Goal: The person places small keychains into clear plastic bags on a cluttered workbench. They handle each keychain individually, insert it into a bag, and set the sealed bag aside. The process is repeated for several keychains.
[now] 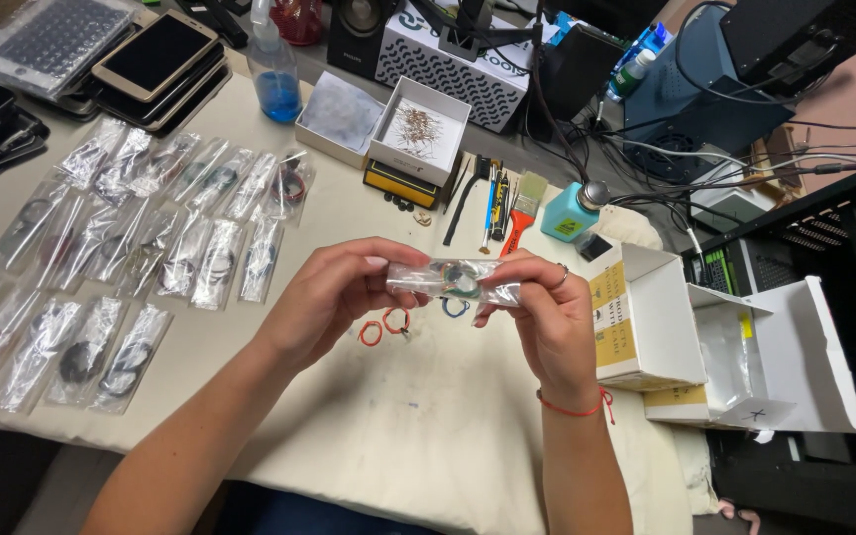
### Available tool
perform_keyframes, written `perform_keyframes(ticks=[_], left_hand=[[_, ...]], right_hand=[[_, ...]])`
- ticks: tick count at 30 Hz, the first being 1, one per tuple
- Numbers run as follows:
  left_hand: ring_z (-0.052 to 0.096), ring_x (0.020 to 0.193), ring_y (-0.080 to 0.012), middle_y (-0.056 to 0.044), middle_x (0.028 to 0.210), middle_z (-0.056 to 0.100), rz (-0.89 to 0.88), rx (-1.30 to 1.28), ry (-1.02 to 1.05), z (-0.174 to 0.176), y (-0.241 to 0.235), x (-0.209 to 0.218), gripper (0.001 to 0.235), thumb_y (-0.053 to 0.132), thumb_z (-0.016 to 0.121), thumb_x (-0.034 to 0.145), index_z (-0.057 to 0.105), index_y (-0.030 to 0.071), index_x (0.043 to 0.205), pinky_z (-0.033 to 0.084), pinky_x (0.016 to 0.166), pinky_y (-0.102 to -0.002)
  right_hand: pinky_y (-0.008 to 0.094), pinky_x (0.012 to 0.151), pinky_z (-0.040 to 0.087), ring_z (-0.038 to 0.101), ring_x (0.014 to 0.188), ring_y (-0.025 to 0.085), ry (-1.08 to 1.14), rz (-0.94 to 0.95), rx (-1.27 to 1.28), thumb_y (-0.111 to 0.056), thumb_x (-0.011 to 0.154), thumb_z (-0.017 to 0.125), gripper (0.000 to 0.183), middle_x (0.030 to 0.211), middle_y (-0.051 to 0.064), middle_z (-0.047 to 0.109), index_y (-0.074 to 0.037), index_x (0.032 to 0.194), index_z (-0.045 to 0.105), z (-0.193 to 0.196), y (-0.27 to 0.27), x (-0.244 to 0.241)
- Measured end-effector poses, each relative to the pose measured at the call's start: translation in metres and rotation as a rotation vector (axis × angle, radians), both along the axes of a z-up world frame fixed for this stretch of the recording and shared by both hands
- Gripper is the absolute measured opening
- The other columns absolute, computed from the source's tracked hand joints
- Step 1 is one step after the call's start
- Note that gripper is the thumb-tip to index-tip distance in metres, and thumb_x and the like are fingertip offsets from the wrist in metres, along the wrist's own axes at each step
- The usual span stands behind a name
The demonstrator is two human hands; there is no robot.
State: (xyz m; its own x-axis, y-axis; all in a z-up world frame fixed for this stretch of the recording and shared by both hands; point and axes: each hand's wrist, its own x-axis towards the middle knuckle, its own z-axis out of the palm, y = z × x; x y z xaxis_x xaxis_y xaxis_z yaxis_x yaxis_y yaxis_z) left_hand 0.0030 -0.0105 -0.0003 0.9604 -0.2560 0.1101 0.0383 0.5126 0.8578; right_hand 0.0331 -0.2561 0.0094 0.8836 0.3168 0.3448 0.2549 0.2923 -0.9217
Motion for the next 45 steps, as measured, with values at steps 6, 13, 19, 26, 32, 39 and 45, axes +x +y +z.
perform_keyframes(ticks=[6, 13, 19, 26, 32, 39, 45], left_hand=[[0.073, 0.078, -0.0207, -0.018, 0.087, 0.075, 0.107, 0.169, -0.077, 0.000, -0.003, -0.003, 0.029, 0.013, 0.074, 0.088, 0.072, -0.005, 0.111, 0.063, 0.085, -0.041], [0.073, 0.077, -0.0180, -0.017, 0.087, 0.073, 0.026, 0.218, -0.069, 0.000, -0.008, -0.006, 0.047, 0.001, 0.081, 0.080, 0.065, -0.005, 0.124, 0.063, 0.076, -0.032], [0.075, 0.076, -0.0175, -0.016, 0.084, 0.073, 0.014, 0.293, 0.045, -0.010, -0.015, -0.002, 0.028, 0.005, 0.077, 0.084, 0.074, -0.006, 0.109, 0.064, 0.077, -0.032], [0.075, 0.070, -0.0180, -0.017, 0.080, 0.073, 0.090, 0.291, 0.145, -0.035, -0.022, 0.017, 0.021, 0.016, 0.071, 0.094, 0.072, -0.005, 0.099, 0.064, 0.071, -0.030], [0.074, 0.058, -0.0182, -0.015, 0.068, 0.073, 0.141, 0.337, 0.269, -0.075, -0.021, 0.005, 0.040, 0.034, 0.056, 0.104, 0.070, -0.002, 0.093, 0.061, 0.054, -0.027], [0.066, 0.052, -0.0178, -0.013, 0.071, 0.064, 0.106, 0.044, 0.536, -0.113, 0.014, -0.016, 0.034, 0.024, 0.042, 0.109, 0.058, -0.006, 0.113, 0.063, 0.048, -0.034], [0.062, 0.058, -0.0102, -0.007, 0.076, 0.058, 0.141, -0.077, 0.575, -0.114, 0.027, -0.017, 0.029, 0.023, 0.036, 0.111, 0.052, -0.001, 0.118, 0.061, 0.050, -0.026]], right_hand=[[0.048, 0.064, 0.067, 0.070, 0.069, 0.029, -0.025, -0.030, -0.044, -0.015, 0.090, 0.060, 0.031, 0.084, 0.024, 0.063, 0.013, 0.096, 0.071, 0.009, 0.004, -0.003], [0.030, 0.041, 0.056, 0.061, 0.053, 0.016, 0.017, -0.190, -0.133, 0.004, 0.083, 0.078, 0.019, 0.082, 0.018, 0.064, 0.009, 0.098, 0.066, 0.001, 0.007, 0.000], [0.027, 0.046, 0.059, 0.065, 0.056, 0.014, 0.129, -0.272, -0.116, -0.001, 0.085, 0.078, 0.034, 0.087, 0.016, 0.066, 0.010, 0.113, 0.063, 0.001, 0.010, 0.005], [0.039, 0.068, 0.069, 0.072, 0.068, 0.021, 0.304, -0.320, -0.045, -0.005, 0.086, 0.081, 0.027, 0.084, 0.013, 0.064, 0.009, 0.107, 0.069, -0.028, 0.009, 0.030], [0.039, 0.071, 0.069, 0.072, 0.071, 0.021, 0.371, -0.310, -0.056, -0.005, 0.086, 0.081, 0.026, 0.085, 0.011, 0.064, 0.006, 0.106, 0.069, -0.058, 0.039, 0.038], [0.033, 0.071, 0.068, 0.071, 0.073, 0.018, 0.424, -0.174, -0.253, -0.003, 0.090, 0.076, 0.028, 0.088, 0.013, 0.065, 0.010, 0.114, 0.069, -0.096, 0.102, 0.063], [0.024, 0.059, 0.062, 0.066, 0.061, 0.011, 0.354, -0.091, -0.460, -0.009, 0.096, 0.071, 0.027, 0.080, 0.009, 0.066, 0.006, 0.117, 0.069, -0.123, 0.154, 0.120]])
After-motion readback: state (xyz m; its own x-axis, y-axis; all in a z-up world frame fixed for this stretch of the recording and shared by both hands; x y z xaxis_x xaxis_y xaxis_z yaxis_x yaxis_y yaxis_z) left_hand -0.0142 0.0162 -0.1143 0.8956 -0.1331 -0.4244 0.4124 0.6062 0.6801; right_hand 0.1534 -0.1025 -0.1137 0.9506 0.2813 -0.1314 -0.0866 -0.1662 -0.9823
